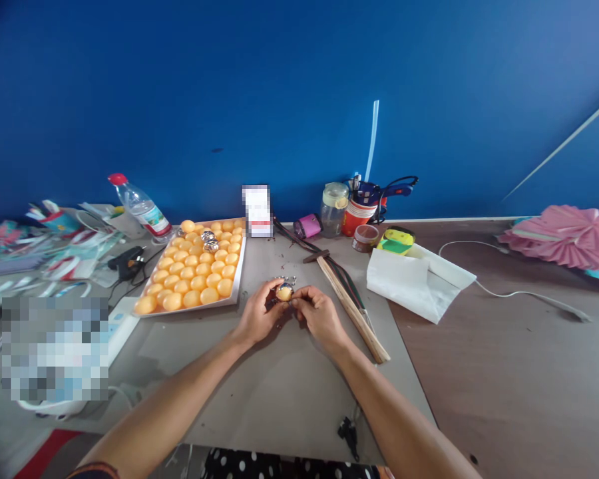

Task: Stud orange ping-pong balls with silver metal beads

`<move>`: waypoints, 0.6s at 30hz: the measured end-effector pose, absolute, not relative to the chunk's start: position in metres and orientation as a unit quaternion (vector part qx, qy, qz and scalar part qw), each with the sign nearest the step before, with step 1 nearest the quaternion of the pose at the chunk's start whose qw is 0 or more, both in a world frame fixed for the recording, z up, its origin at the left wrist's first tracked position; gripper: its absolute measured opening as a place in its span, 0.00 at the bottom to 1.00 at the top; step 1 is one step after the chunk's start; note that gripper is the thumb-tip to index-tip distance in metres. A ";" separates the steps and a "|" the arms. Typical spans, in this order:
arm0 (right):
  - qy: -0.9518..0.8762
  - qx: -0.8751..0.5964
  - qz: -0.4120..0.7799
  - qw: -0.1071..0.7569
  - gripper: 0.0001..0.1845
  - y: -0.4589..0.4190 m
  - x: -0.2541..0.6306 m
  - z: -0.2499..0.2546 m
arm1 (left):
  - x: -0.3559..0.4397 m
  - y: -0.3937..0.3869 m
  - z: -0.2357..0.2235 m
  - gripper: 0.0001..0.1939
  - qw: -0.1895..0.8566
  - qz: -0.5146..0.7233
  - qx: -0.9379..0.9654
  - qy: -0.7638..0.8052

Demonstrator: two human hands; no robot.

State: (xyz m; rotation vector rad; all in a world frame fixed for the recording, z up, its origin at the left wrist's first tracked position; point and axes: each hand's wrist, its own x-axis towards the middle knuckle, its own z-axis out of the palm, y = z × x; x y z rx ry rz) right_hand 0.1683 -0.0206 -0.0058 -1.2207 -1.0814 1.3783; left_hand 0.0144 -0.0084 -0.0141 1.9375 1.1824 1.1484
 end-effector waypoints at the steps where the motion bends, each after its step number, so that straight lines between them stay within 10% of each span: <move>1: -0.441 -0.499 0.570 0.482 0.07 -0.021 0.168 -0.006 | 0.014 -0.008 -0.014 0.20 0.294 0.431 0.729 0.444; 18: -0.421 -0.479 0.593 0.491 0.09 -0.023 0.164 -0.008 | 0.013 -0.010 -0.012 0.18 0.266 0.426 0.748 0.434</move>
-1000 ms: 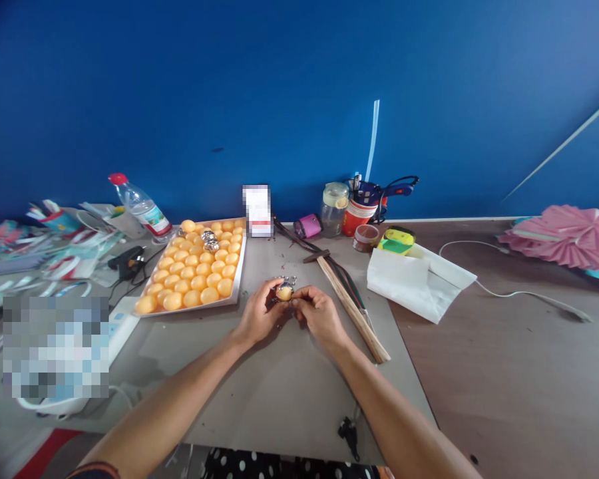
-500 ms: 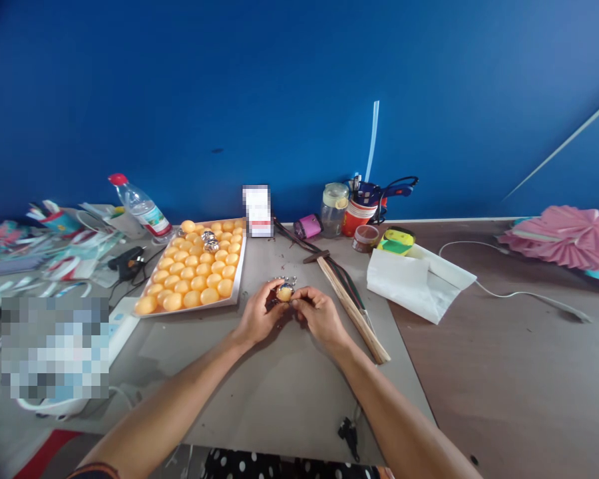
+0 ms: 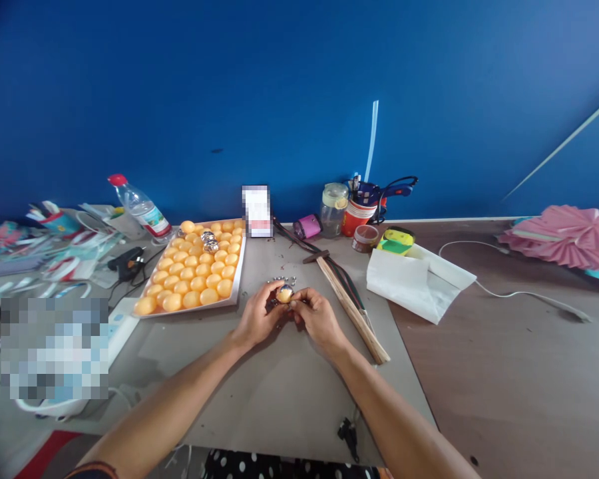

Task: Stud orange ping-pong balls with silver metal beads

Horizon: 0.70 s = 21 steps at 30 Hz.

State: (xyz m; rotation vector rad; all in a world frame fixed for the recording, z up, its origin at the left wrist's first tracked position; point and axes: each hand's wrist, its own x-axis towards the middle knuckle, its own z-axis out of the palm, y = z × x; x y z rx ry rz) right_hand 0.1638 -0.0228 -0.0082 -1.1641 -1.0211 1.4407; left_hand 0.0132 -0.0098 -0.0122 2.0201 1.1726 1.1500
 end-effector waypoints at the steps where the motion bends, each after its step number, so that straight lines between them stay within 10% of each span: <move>1: -0.417 -0.476 0.595 0.495 0.10 -0.023 0.163 -0.007 | 0.013 -0.010 -0.012 0.18 0.262 0.426 0.750 0.433; 21: -0.494 -0.506 0.496 0.504 0.09 -0.018 0.176 -0.006 | 0.015 -0.010 -0.017 0.20 0.324 0.433 0.707 0.455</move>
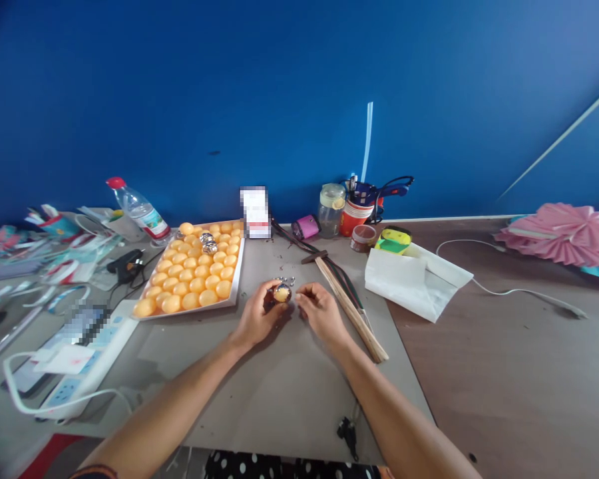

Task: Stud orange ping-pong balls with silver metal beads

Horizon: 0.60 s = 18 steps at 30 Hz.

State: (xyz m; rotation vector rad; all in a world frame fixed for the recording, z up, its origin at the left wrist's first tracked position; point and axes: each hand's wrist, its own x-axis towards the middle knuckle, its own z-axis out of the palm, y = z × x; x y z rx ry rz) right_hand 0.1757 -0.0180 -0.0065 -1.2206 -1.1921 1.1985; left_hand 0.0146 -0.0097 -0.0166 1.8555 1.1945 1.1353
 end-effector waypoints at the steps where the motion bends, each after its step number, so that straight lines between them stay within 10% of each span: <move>1: -0.521 -0.517 0.462 0.498 0.08 -0.018 0.178 -0.006 | 0.014 -0.009 -0.017 0.21 0.327 0.438 0.700 0.460; 11: -0.826 -0.472 0.200 0.234 0.08 -0.032 0.166 -0.006 | 0.016 -0.007 -0.013 0.19 0.275 0.466 0.711 0.450; 18: -0.838 -0.468 0.178 0.219 0.03 -0.033 0.163 -0.006 | 0.015 -0.006 -0.016 0.19 0.275 0.462 0.710 0.454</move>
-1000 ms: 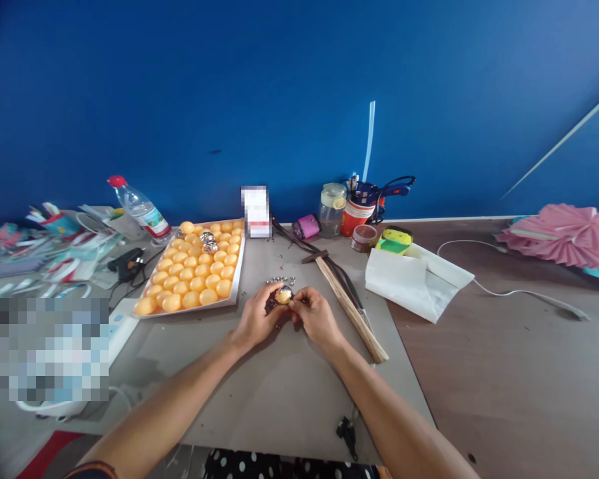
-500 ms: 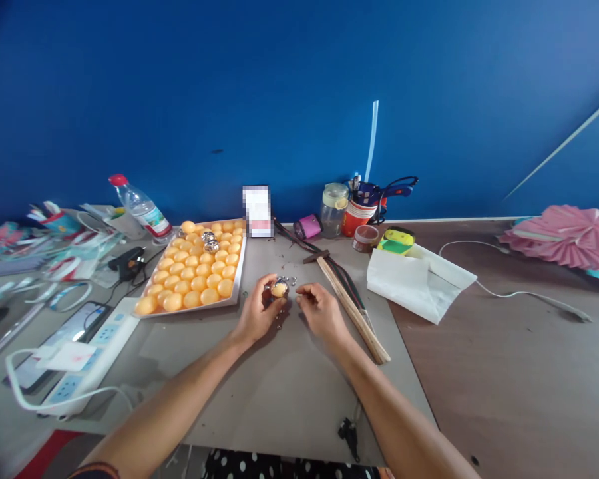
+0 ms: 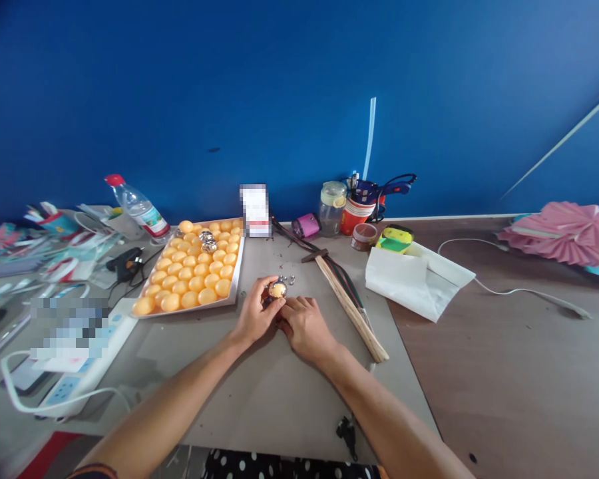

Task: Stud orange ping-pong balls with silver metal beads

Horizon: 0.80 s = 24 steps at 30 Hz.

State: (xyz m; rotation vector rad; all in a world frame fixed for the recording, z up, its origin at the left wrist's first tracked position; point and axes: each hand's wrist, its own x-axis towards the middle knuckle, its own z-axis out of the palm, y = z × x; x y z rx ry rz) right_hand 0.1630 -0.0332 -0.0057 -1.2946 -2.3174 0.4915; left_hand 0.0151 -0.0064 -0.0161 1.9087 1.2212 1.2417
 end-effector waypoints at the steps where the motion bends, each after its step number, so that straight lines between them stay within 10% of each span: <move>1: -0.834 -0.471 0.179 0.223 0.03 -0.033 0.163 -0.007 | 0.015 -0.006 -0.017 0.19 0.276 0.461 0.710 0.455; 15: -0.564 -0.501 0.461 0.467 0.05 -0.023 0.168 -0.010 | 0.015 -0.007 -0.016 0.19 0.282 0.464 0.704 0.457; 24: -0.479 -0.513 0.528 0.478 0.08 -0.020 0.168 -0.013 | 0.016 -0.008 -0.015 0.18 0.274 0.463 0.711 0.452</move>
